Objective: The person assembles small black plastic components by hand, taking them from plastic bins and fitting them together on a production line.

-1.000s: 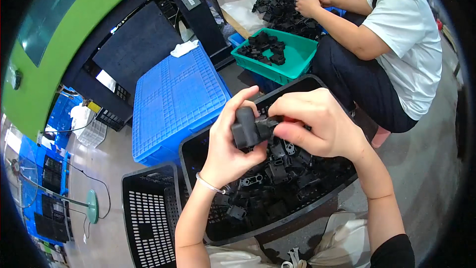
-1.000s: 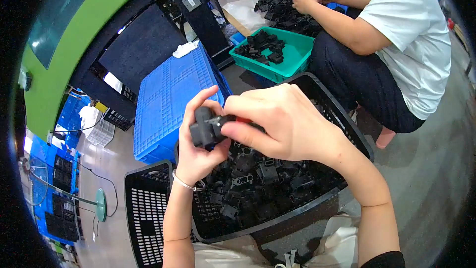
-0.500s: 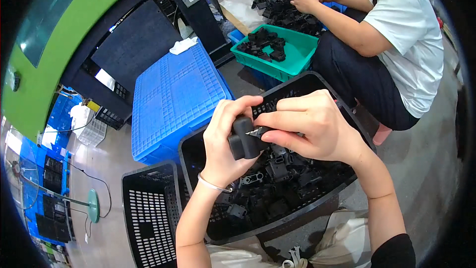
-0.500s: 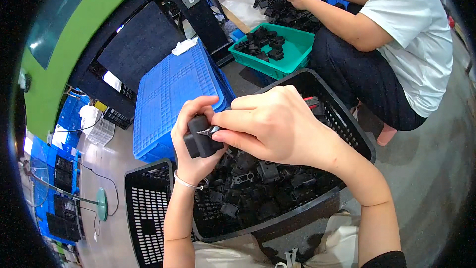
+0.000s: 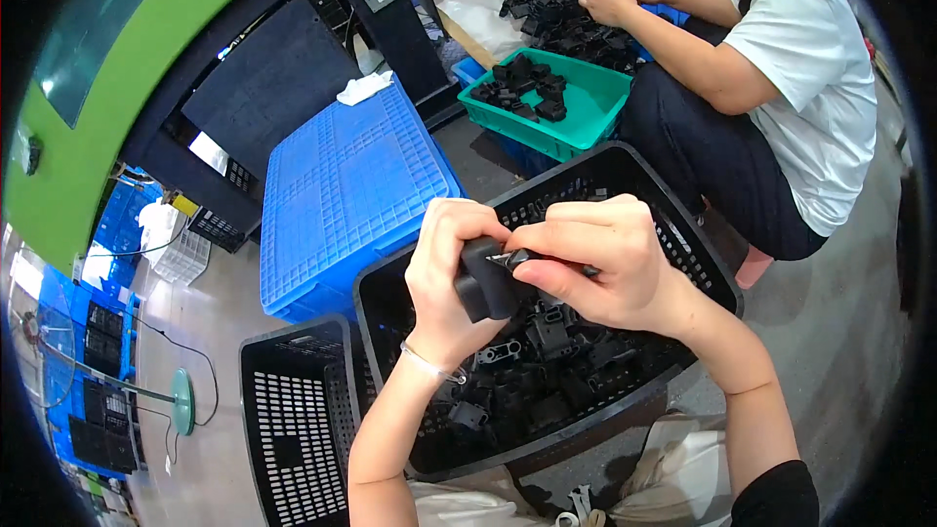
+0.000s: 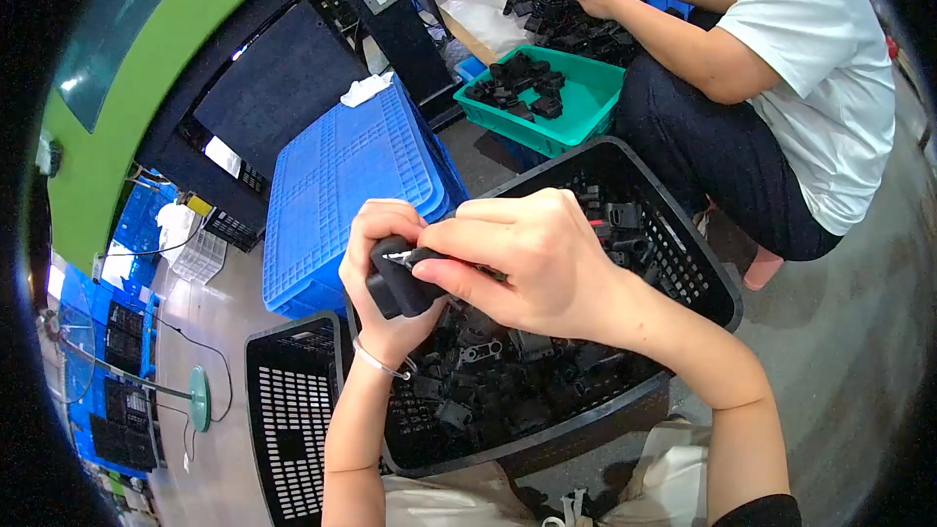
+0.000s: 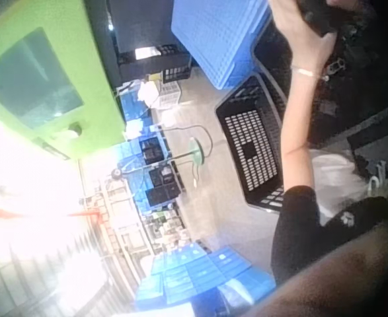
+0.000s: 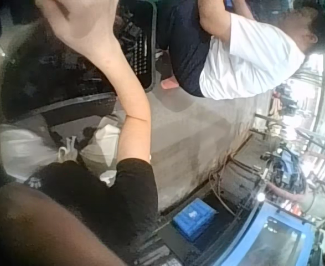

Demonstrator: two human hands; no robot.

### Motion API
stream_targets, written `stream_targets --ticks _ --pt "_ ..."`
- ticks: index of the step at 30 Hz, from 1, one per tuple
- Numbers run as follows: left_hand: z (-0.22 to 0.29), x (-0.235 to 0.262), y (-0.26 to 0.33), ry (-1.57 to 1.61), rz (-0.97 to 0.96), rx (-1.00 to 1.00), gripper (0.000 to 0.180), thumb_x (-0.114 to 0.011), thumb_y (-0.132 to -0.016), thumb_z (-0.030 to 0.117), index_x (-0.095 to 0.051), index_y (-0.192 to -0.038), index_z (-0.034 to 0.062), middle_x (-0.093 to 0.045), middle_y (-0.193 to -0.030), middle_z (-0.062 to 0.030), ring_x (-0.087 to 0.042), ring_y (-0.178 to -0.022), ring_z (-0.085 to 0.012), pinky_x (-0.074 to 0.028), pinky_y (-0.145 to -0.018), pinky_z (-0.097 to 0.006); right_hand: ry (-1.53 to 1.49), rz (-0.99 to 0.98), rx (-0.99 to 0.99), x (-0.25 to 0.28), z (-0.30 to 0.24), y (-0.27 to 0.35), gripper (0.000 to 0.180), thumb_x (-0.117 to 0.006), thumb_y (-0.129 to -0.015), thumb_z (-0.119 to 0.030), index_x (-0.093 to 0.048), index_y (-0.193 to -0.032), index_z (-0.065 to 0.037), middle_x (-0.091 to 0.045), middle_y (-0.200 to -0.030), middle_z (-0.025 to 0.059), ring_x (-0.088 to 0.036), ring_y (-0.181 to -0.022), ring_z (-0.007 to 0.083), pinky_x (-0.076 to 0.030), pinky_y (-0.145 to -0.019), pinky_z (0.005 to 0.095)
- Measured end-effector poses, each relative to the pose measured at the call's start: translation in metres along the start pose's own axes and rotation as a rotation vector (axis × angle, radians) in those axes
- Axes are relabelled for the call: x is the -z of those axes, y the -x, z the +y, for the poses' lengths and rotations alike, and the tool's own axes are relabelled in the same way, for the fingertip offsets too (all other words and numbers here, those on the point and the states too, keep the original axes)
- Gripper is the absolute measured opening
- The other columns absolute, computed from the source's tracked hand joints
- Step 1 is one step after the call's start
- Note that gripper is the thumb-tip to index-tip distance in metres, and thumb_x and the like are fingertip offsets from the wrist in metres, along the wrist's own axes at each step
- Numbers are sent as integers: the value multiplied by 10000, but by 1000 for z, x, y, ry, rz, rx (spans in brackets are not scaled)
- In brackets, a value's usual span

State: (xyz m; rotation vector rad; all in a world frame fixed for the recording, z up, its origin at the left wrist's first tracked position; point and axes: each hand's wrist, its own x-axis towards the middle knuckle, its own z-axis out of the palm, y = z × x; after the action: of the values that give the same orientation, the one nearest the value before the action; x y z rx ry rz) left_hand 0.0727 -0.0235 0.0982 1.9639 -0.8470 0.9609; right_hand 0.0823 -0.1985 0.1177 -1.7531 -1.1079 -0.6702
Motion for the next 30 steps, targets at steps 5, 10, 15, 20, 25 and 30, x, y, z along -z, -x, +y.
stream_targets --ticks 5,10,15,20,25,30 --pt "0 0 2 77 -22 104 347 -752 -653 35 -477 -865 51 -542 -821 -81 -530 -752 -186 -444 -719 -297 36 -165 48 15 4 -5 157 -691 -803 -205 -673 -844 -54 -623 -702 67 -604 -560 229 -453 -475 321" --pt "-3 -3 5 37 -62 119 360 -764 -652 53 -477 -870 54 -543 -837 -81 -530 -753 -178 -442 -722 -287 170 -247 60 20 4 -6 190 -679 -812 -251 -675 -854 -66 -580 -651 48 -601 -580 224 -436 -484 329" --pt "-5 -8 8 49 -70 143 359 -764 -654 53 -479 -872 54 -543 -839 -81 -534 -755 -175 -443 -721 -284 145 -272 51 21 11 -5 181 -672 -815 -253 -675 -853 -76 -558 -632 47 -589 -572 227 -427 -486 336" --pt "-11 -13 13 62 -68 130 365 -769 -659 56 -475 -875 52 -541 -838 -80 -537 -755 -175 -444 -721 -283 165 -298 43 21 12 -6 174 -678 -807 -250 -666 -823 -77 -554 -625 39 -583 -561 230 -422 -479 338" --pt "-15 -18 14 50 33 -6 385 -779 -661 58 -474 -895 49 -530 -842 -74 -534 -778 -175 -446 -730 -292 133 -178 38 12 12 -3 166 -682 -802 -233 -652 -781 -71 -579 -646 37 -590 -564 232 -427 -477 331" --pt "-11 -14 14 90 20 82 389 -784 -663 64 -474 -897 49 -531 -849 -73 -533 -784 -172 -447 -732 -288 66 -227 26 18 12 -4 155 -680 -805 -219 -681 -843 -69 -588 -655 51 -597 -574 232 -440 -495 329"
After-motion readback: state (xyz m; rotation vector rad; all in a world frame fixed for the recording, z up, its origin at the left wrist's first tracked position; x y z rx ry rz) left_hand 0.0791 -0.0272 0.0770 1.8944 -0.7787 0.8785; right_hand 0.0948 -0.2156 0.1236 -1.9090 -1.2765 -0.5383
